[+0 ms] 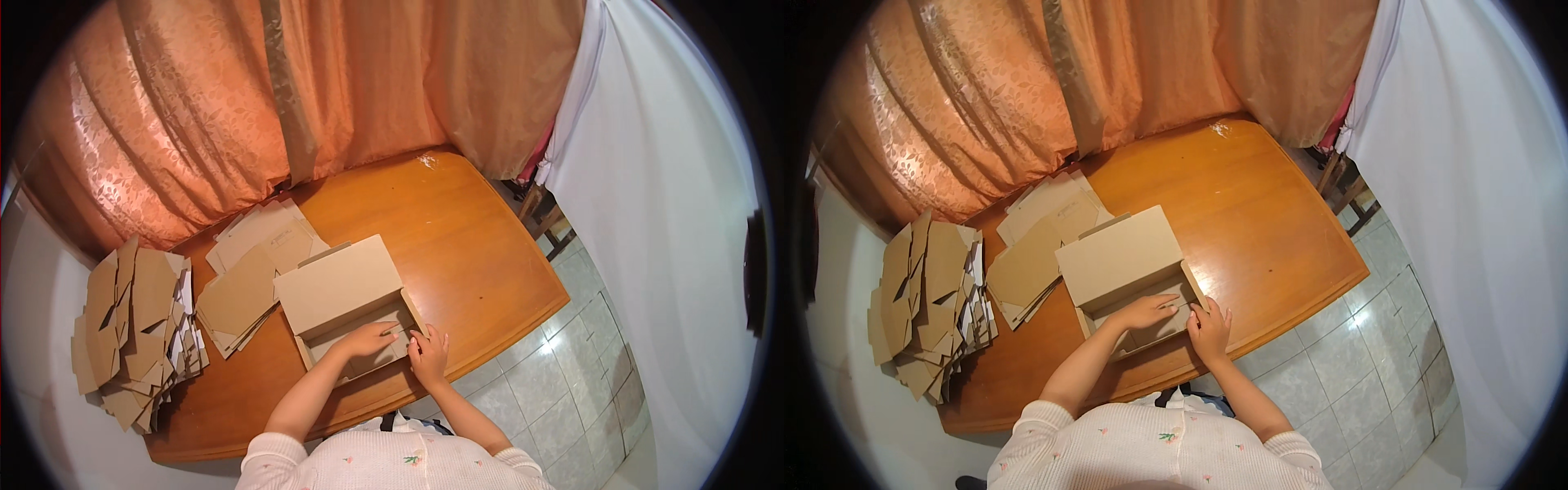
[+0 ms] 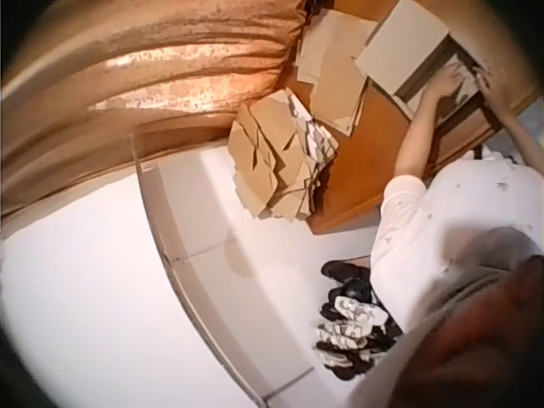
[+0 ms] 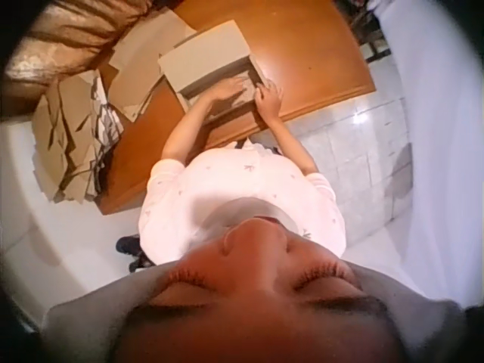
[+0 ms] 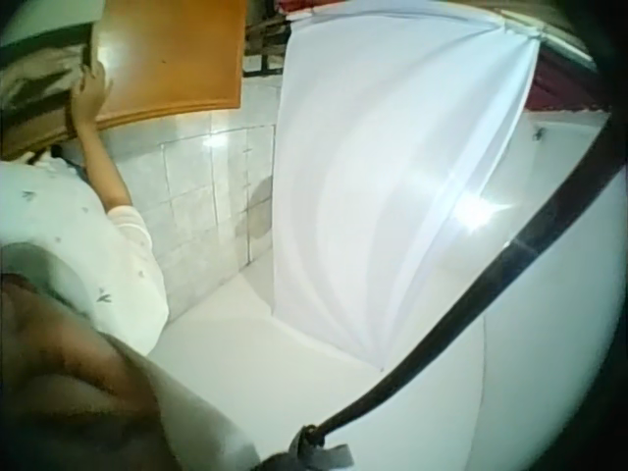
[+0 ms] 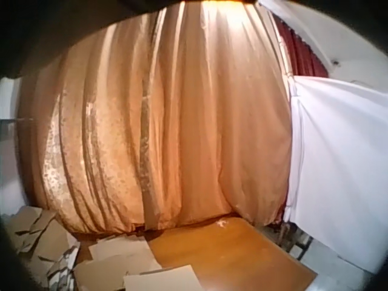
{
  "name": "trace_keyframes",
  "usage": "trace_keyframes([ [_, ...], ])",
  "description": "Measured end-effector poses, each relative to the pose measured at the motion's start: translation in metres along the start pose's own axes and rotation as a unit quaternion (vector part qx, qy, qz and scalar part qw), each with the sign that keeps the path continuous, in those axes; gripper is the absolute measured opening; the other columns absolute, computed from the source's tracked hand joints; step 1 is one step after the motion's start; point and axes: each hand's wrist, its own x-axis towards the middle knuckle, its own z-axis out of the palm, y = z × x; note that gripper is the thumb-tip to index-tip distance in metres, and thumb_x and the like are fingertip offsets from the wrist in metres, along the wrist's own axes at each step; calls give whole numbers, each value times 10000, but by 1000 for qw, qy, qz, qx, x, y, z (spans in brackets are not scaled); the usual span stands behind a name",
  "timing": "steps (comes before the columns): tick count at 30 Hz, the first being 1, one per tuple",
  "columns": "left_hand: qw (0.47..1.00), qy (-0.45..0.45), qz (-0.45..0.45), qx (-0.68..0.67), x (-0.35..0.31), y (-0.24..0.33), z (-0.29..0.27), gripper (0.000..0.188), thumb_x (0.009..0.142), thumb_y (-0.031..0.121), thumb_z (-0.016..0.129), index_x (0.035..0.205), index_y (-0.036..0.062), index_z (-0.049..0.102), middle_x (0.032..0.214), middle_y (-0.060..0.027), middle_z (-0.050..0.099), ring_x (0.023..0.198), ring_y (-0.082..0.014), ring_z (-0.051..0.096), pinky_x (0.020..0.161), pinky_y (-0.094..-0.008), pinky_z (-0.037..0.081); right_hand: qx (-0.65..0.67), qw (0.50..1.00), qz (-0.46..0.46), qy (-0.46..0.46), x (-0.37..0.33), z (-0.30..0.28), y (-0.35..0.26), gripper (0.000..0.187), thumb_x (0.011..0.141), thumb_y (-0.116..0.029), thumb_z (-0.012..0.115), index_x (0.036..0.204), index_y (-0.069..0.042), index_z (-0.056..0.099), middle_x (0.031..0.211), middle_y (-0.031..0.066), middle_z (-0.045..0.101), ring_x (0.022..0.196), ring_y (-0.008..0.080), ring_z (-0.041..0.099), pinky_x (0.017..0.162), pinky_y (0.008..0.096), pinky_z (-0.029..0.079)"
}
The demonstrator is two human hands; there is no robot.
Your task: The person assembles flat cardboard pieces into small rectangular boxes by folding and tucking the flaps. They repeatedly pick up a flat piece from a stack on a wooden table, fold it into a box shape, and then place the finished box onto a wall-mounted shelf.
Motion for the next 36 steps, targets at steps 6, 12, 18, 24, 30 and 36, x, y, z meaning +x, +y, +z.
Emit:
trace_keyframes([
  [6,950,290,16,114,-113,20,17,607,907,351,513,1397,39,334,1438,-200,324,1349,-344,284,1092,-486,207,25,1000,9,-16,0,2,-6,196,850,-218,560,964,-112,679,1170,145,550,1157,292,486,981,590,298],
  [12,898,328,-158,248,-125,-13,39,808,864,424,554,1461,54,155,1521,-202,99,1408,-378,80,1093,-588,69,63,998,11,-3,3,4,-9,312,859,-211,550,1149,-100,580,1185,159,525,1153,307,478,997,552,289],
  [18,875,396,-173,218,-109,-18,32,1030,754,443,693,1459,17,74,1512,-228,90,1404,-380,85,1059,-641,101,42,999,-16,-27,6,2,4,432,847,-201,554,1254,-63,506,1156,156,526,1098,304,498,979,513,308],
  [24,818,539,-171,-104,-87,-45,3,1013,800,336,684,1445,-39,0,1488,-238,179,1381,-345,195,1089,-483,204,11,999,-45,4,5,9,5,456,834,-197,560,1268,-68,503,1134,145,538,1067,287,508,965,493,321],
  [30,680,586,-7,-441,-83,-69,-55,698,945,332,486,1439,-44,168,1221,-123,504,1155,-189,451,1006,-327,319,51,998,-24,11,5,8,1,449,823,-166,563,1257,-63,516,1118,151,544,1059,293,509,932,443,358],
  [36,754,588,99,-276,-102,-32,-57,649,947,429,441,1405,5,262,1300,-149,412,1225,-228,377,1067,-372,233,131,991,9,0,4,10,3,453,869,-156,522,1279,22,446,1163,211,520,1078,373,489,942,440,365],
])
